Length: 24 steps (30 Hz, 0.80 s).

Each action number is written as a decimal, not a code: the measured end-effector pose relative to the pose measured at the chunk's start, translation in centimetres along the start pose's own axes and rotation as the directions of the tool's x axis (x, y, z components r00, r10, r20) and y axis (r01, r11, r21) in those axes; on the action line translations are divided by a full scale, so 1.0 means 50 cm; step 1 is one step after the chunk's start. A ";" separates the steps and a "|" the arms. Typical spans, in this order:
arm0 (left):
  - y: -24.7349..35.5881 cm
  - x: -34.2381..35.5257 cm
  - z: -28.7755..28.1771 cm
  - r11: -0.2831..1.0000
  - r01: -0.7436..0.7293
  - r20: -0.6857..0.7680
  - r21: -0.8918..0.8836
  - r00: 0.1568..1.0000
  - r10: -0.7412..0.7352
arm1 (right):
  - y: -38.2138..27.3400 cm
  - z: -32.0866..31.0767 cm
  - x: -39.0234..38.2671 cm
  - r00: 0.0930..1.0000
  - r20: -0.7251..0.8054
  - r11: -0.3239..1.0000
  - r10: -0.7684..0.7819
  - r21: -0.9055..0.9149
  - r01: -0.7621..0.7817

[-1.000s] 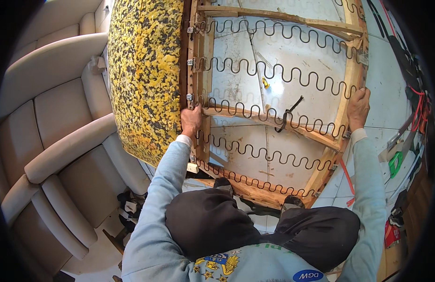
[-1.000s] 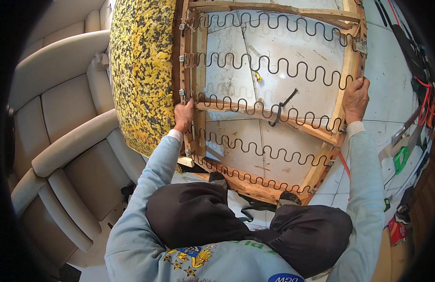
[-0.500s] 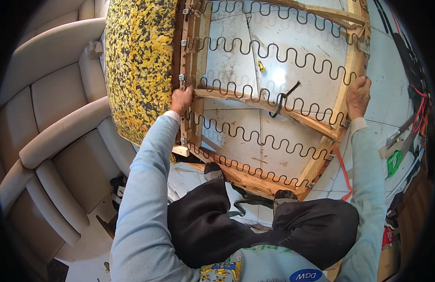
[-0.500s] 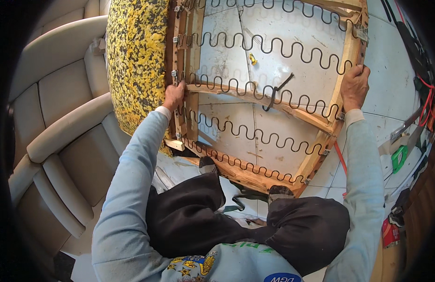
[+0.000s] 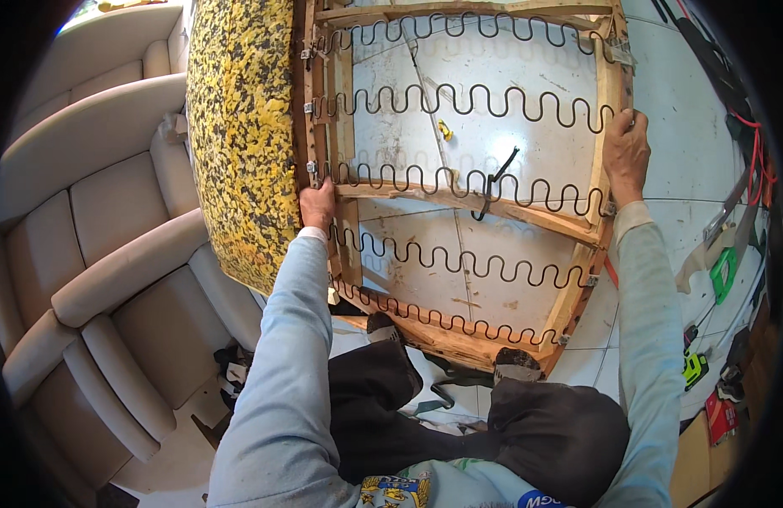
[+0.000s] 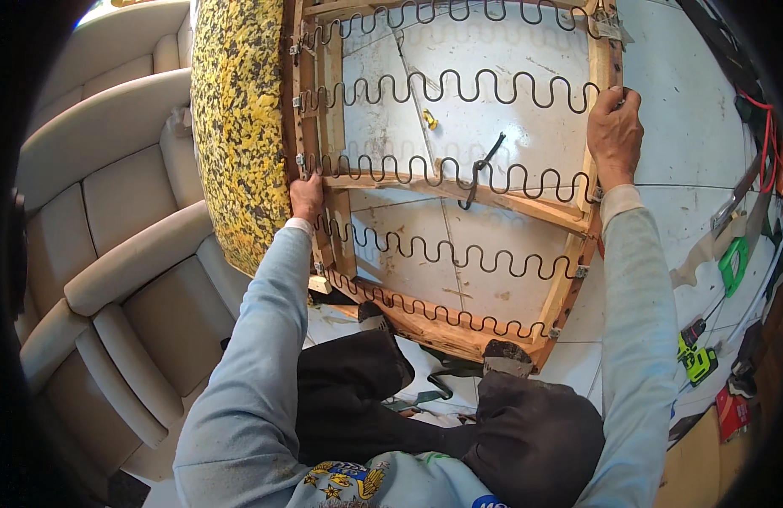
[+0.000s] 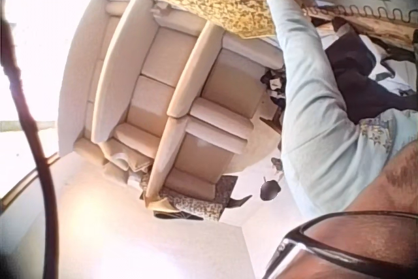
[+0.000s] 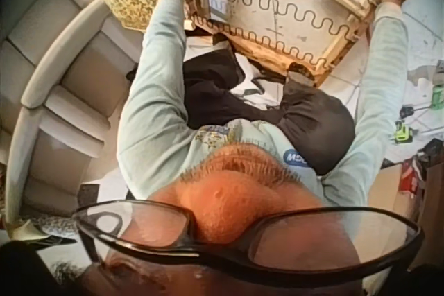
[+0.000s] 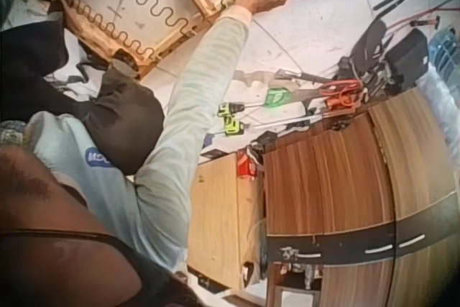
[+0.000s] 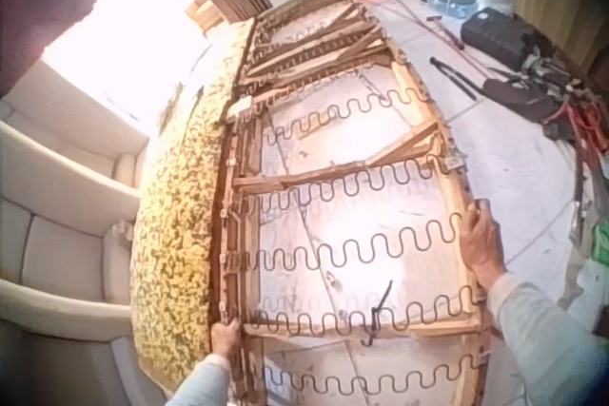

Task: Attaching fabric support straps to a wooden furniture frame over metal springs using a staple gun and pliers.

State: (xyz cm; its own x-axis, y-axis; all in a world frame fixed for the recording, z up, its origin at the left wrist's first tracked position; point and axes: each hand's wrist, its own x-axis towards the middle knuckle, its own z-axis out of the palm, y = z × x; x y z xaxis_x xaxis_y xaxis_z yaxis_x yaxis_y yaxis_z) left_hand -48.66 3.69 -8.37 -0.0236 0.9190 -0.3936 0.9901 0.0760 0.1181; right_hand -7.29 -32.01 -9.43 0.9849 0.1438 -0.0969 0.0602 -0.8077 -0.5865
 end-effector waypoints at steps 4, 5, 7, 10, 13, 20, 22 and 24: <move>-0.006 0.003 0.002 1.000 0.005 0.005 -0.001 1.000 -0.005 | 0.017 0.010 0.007 0.992 0.047 0.988 -0.120 -0.095 0.124; -0.007 0.003 0.002 1.000 -0.023 -0.037 -0.016 0.999 0.023 | 0.022 0.012 0.006 0.992 0.042 0.988 -0.122 -0.092 0.125; -0.006 0.001 0.001 1.000 -0.002 -0.003 -0.013 1.000 0.002 | 0.028 0.012 0.005 0.993 0.043 0.992 -0.114 -0.056 0.116; -0.002 -0.005 -0.003 0.999 -0.043 -0.046 -0.034 0.998 0.041 | 0.027 0.006 -0.001 0.995 0.034 0.995 -0.095 0.009 0.095; -0.002 -0.013 -0.008 0.998 -0.035 -0.050 -0.042 0.998 0.033 | 0.018 -0.005 -0.003 0.999 0.027 0.999 -0.025 0.035 0.025; -0.003 -0.021 -0.033 0.995 -0.005 -0.013 -0.098 1.000 0.003 | 0.002 -0.010 0.000 0.994 0.106 1.000 0.002 -0.020 0.000; -0.003 -0.023 -0.045 0.993 0.004 0.091 -0.115 0.996 0.006 | -0.002 -0.010 -0.005 0.978 0.152 0.984 0.139 0.085 -0.154; -0.007 -0.022 -0.056 0.989 0.001 0.072 -0.147 0.997 0.009 | -0.010 -0.010 -0.013 0.986 0.149 0.994 0.077 0.062 -0.087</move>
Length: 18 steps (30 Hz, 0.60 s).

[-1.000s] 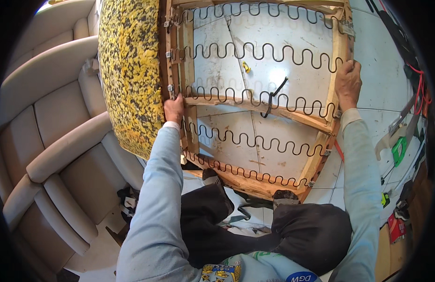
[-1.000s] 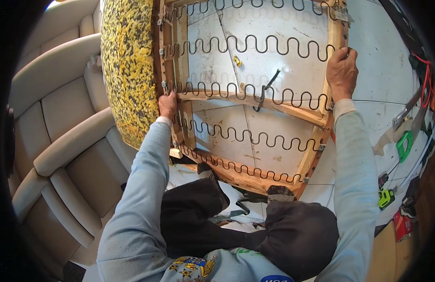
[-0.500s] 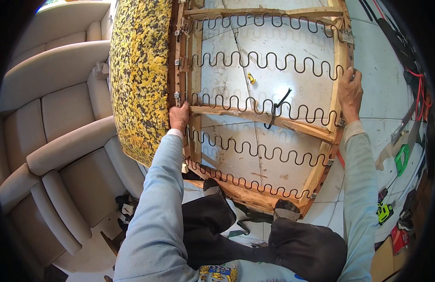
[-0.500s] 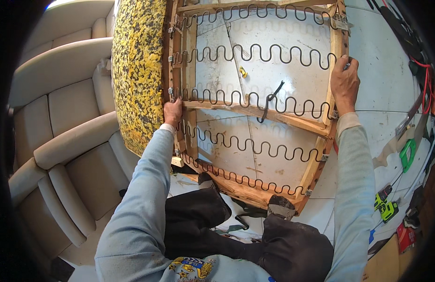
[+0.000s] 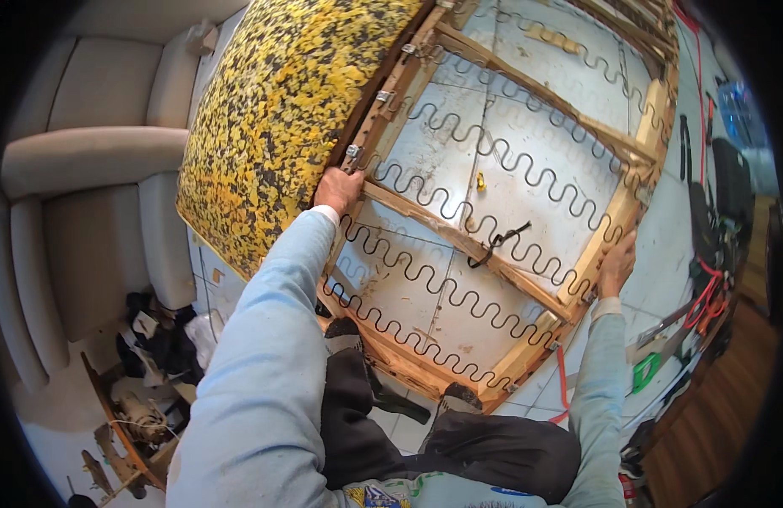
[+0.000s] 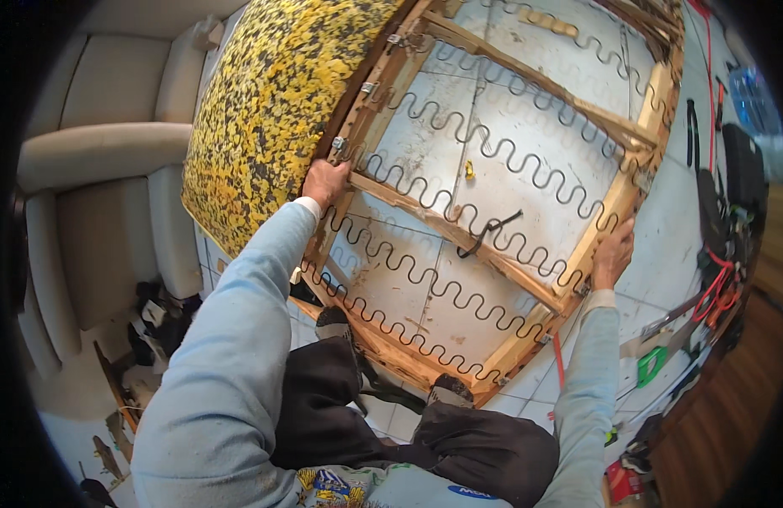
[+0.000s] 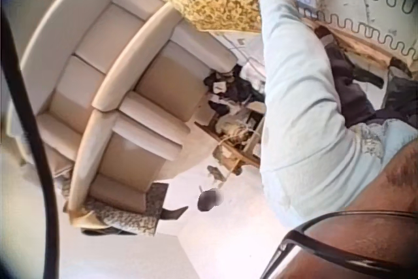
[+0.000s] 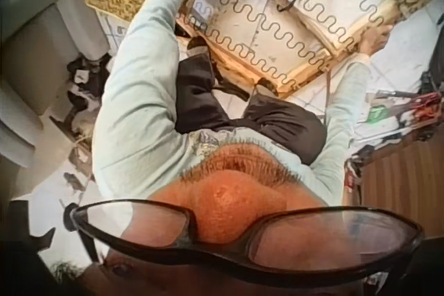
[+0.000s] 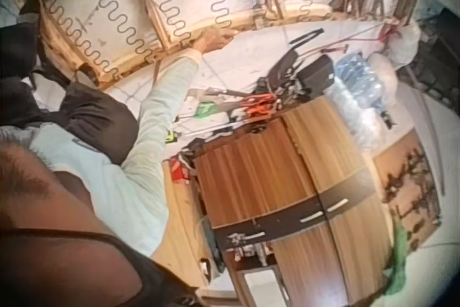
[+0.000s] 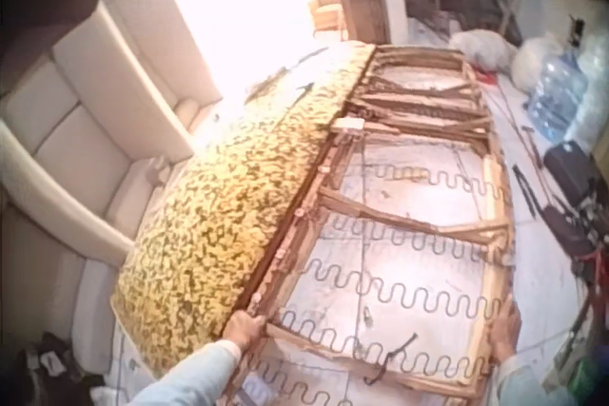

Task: Attaching fabric support straps to a wooden furniture frame over metal springs using a staple gun and pliers.

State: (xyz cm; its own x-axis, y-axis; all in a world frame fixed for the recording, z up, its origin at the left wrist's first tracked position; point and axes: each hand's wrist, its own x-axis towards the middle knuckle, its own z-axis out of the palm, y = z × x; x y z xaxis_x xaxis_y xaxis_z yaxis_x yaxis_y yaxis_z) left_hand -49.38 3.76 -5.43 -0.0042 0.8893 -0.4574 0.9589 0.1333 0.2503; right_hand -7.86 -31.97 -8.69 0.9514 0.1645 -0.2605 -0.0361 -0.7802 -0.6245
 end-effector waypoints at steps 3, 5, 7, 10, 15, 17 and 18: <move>-0.016 0.008 -0.013 0.998 0.039 0.080 -0.054 0.996 -0.035 | -0.013 0.005 -0.013 1.000 -0.001 0.999 0.028 0.042 -0.028; -0.027 0.018 -0.020 0.999 0.022 0.140 -0.031 0.990 -0.018 | -0.022 0.009 -0.019 0.998 0.022 0.998 0.052 0.043 -0.053; -0.034 0.019 -0.024 0.995 0.079 0.151 -0.058 0.986 -0.070 | -0.030 0.013 -0.022 0.997 -0.002 0.982 0.079 0.172 -0.077; -0.043 -0.008 -0.030 0.979 -0.089 0.036 -0.185 0.995 0.098 | -0.041 0.019 -0.025 0.986 -0.007 0.976 0.168 0.143 -0.166; -0.098 -0.046 -0.094 0.700 -0.659 -0.385 -0.276 0.743 0.548 | -0.055 0.027 -0.042 0.983 0.015 0.966 0.183 0.186 -0.182; -0.123 0.008 -0.138 0.575 -0.818 -0.612 0.019 0.445 0.654 | -0.059 0.029 -0.047 0.985 0.001 0.965 0.171 0.203 -0.168; -0.126 0.035 -0.146 0.567 -0.823 -0.631 0.011 0.435 0.643 | -0.059 0.029 -0.049 0.985 -0.005 0.967 0.172 0.191 -0.168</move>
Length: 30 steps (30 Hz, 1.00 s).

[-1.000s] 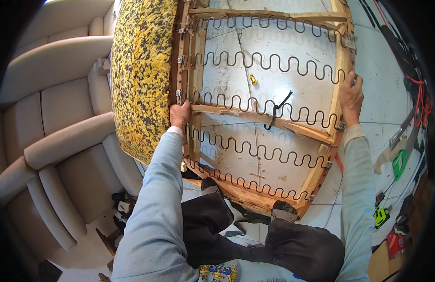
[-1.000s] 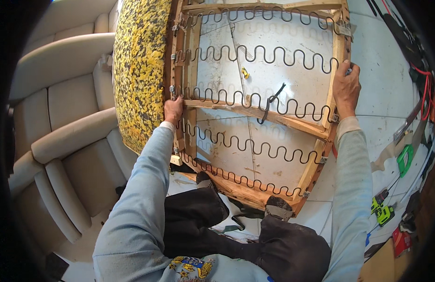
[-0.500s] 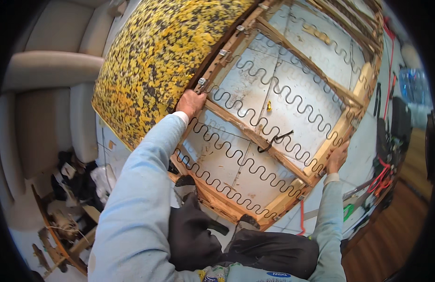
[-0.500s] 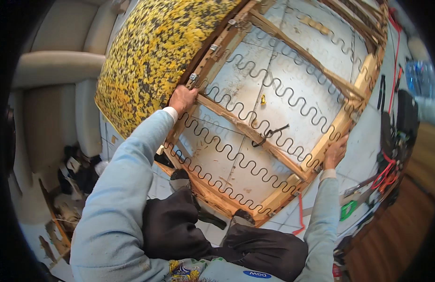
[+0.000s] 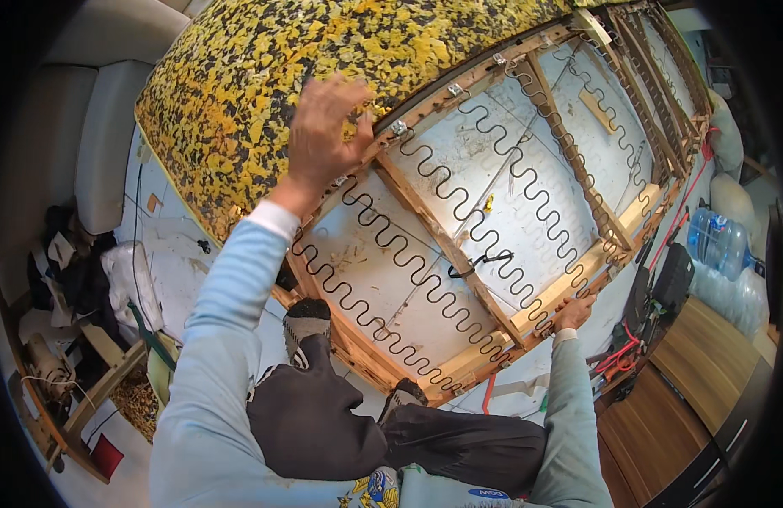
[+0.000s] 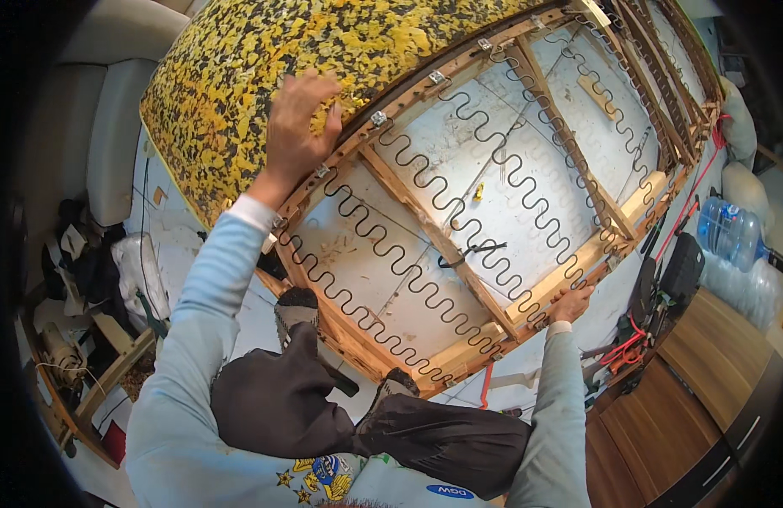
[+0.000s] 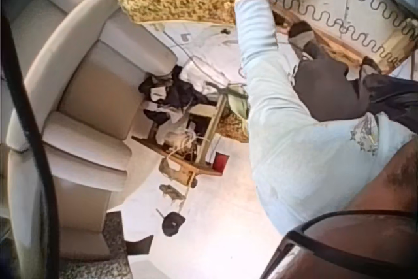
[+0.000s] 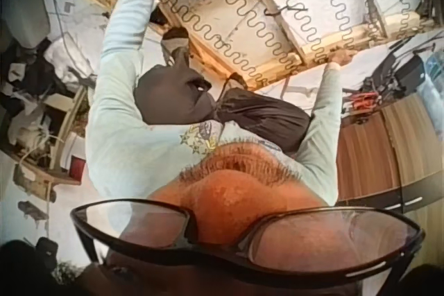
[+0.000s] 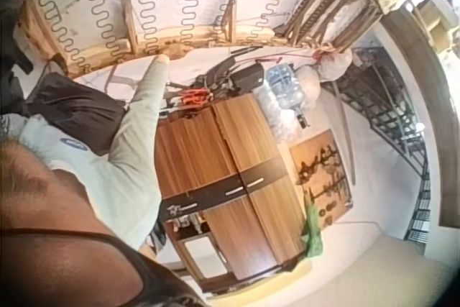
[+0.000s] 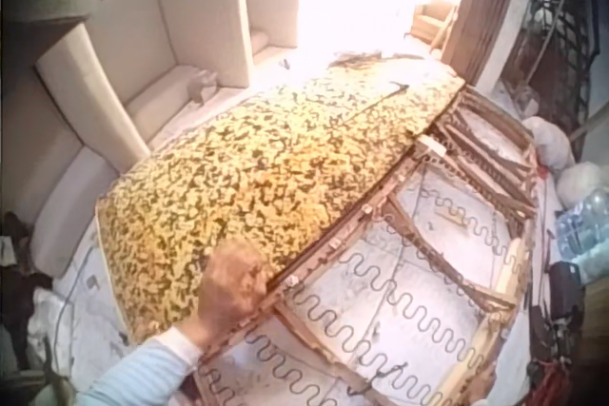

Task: Attaching fabric support straps to a wooden furniture frame over metal springs using a staple gun and pliers.

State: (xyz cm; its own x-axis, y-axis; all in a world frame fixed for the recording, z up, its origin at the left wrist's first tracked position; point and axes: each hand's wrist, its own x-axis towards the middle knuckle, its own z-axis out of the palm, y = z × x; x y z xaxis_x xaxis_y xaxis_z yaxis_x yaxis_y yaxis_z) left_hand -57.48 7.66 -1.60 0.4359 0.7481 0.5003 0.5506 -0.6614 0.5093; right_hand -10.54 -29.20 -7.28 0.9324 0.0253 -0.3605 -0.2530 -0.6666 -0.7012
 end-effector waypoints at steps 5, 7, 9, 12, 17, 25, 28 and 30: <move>-0.070 0.007 0.054 0.765 0.218 0.098 0.606 0.934 -0.343 | 0.008 0.005 0.006 0.999 -0.001 0.999 0.050 0.013 -0.050; -0.082 -0.006 0.060 0.793 0.234 -0.005 0.563 0.960 -0.280 | 0.013 0.005 0.011 0.995 -0.084 0.998 0.045 -0.032 -0.048; -0.089 -0.007 0.064 0.796 0.219 -0.002 0.564 0.964 -0.264 | 0.016 0.005 0.016 0.998 -0.027 0.998 0.055 -0.019 -0.056; -0.092 0.000 0.059 0.804 0.223 -0.029 0.551 0.968 -0.248 | 0.016 0.005 0.018 0.996 -0.035 0.997 0.079 -0.017 -0.080; -0.087 0.011 0.061 0.779 0.241 0.017 0.578 0.952 -0.307 | 0.012 0.003 0.016 0.998 -0.026 0.998 0.055 0.001 -0.055; -0.078 0.020 0.063 0.788 0.231 0.047 0.571 0.949 -0.312 | 0.011 0.002 0.018 0.996 -0.079 0.999 0.035 -0.034 -0.037; -0.071 0.025 0.064 0.795 0.211 0.016 0.568 0.963 -0.268 | 0.007 0.000 0.015 0.998 -0.024 0.999 0.052 0.010 -0.051; -0.067 0.027 0.066 0.774 0.218 0.043 0.595 0.952 -0.302 | 0.002 0.000 0.014 0.998 -0.025 0.998 0.063 0.008 -0.062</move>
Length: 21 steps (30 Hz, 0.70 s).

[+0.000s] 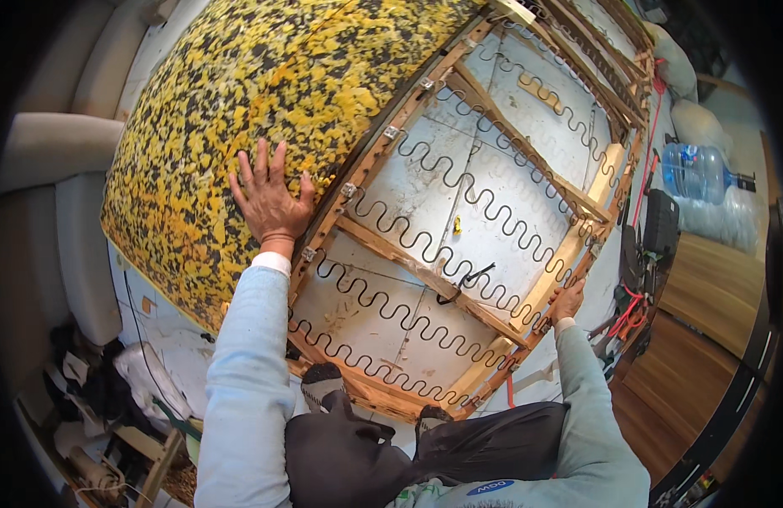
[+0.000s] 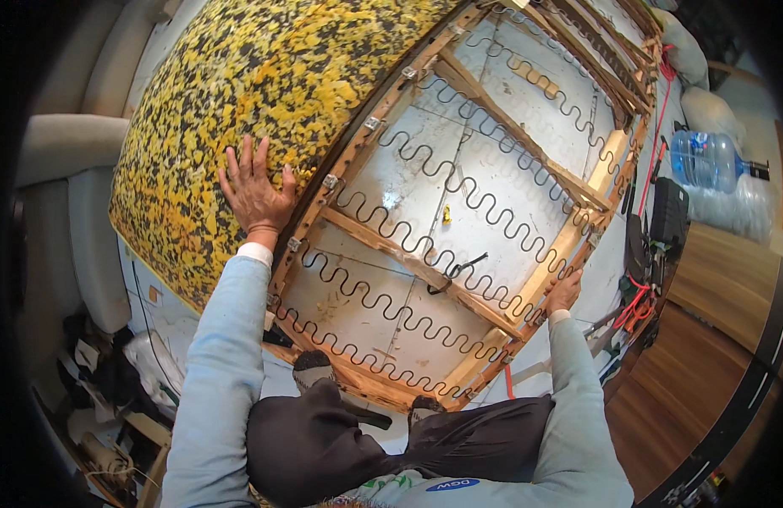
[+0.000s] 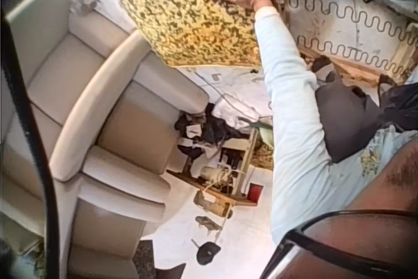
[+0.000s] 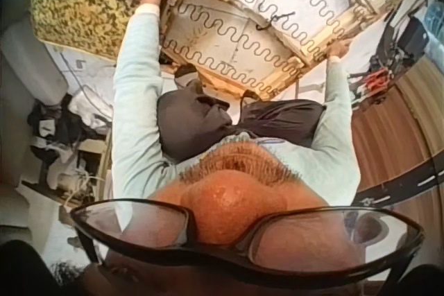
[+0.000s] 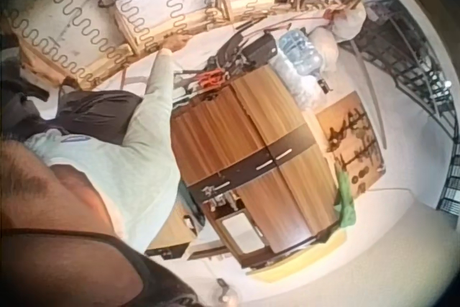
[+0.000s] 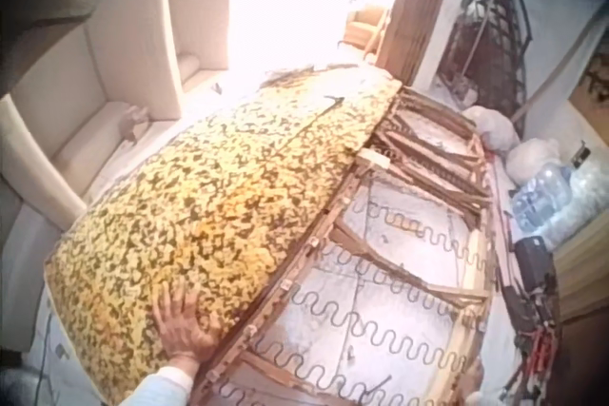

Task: Attaching fabric support straps to a wooden furniture frame over metal springs using a staple gun and pliers.

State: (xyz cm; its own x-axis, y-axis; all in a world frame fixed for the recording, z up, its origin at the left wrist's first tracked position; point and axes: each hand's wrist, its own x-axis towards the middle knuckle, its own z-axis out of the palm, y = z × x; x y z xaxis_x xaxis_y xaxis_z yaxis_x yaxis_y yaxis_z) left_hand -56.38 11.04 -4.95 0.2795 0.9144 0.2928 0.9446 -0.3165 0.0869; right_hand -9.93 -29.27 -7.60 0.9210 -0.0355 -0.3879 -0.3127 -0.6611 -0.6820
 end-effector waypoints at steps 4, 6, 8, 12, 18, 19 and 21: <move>0.006 0.001 -0.001 1.000 -0.007 -0.016 0.026 1.000 0.007 | -0.008 -0.001 -0.003 0.999 0.016 0.999 -0.032 -0.031 0.033; 0.008 0.002 -0.001 1.000 -0.020 -0.053 0.012 0.998 0.021 | -0.009 -0.002 -0.002 1.000 -0.009 1.000 -0.018 -0.002 0.018; 0.011 0.003 -0.002 0.998 -0.019 -0.012 0.058 1.000 0.019 | -0.008 -0.002 0.000 1.000 0.017 1.000 -0.015 0.000 0.015; 0.018 0.004 -0.005 0.997 -0.031 -0.023 0.073 0.999 0.033 | -0.006 -0.005 0.007 1.000 0.018 0.999 -0.004 0.039 0.004; 0.021 0.005 -0.006 0.998 -0.035 -0.044 0.058 0.998 0.038 | -0.006 -0.007 0.011 0.999 0.040 0.999 -0.008 0.051 0.006; 0.021 0.006 -0.006 0.997 -0.028 -0.005 0.073 1.000 0.028 | -0.006 -0.007 0.010 0.999 0.036 0.998 -0.001 0.055 -0.001; 0.021 0.007 -0.007 0.998 -0.030 -0.042 0.058 0.999 0.032 | -0.008 -0.006 0.008 0.999 0.038 0.998 0.005 0.062 -0.007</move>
State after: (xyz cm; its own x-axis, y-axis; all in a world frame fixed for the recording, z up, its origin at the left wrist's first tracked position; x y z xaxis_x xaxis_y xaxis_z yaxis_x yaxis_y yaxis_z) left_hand -55.37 10.94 -4.43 0.3024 0.8922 0.3356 0.9442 -0.3286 0.0228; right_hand -9.39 -29.26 -7.30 0.9100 -0.0102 -0.4145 -0.3333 -0.6129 -0.7164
